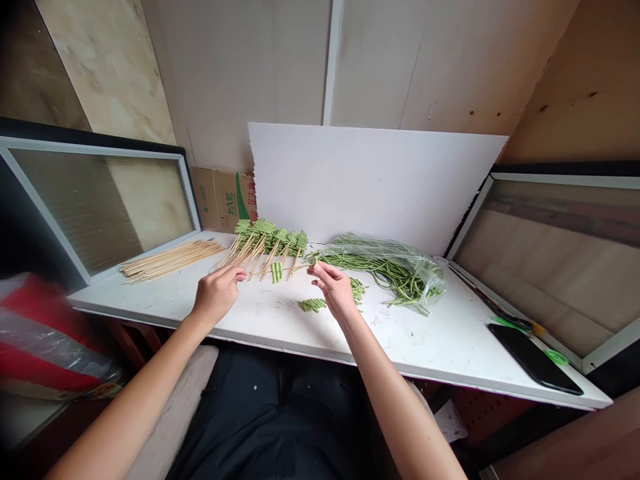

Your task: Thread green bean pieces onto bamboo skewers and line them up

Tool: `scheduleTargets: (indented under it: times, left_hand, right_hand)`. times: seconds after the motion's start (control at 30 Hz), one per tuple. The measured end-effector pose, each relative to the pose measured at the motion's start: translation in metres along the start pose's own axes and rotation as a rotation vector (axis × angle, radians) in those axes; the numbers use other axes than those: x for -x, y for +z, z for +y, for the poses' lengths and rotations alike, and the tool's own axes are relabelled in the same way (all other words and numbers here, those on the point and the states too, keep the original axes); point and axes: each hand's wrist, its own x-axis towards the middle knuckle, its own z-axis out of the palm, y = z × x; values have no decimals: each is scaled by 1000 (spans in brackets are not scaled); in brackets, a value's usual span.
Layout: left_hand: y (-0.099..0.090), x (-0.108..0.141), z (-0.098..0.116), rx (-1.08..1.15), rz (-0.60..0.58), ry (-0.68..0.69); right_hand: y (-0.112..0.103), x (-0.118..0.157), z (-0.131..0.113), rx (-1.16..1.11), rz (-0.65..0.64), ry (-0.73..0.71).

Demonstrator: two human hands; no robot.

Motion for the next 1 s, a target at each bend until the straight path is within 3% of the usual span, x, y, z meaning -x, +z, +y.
scheduleTargets:
  times: [0.17,0.6,1.0]
  left_hand:
    - [1,0,7,47,7,-37]
    - [15,8,15,189,43,26]
    - [22,9,14,253,170,140]
  right_hand:
    - [4,2,-3,24,22,-71]
    - [11,4,-1,-12,140,-148]
    - [20,8,2,-82,201,-154]
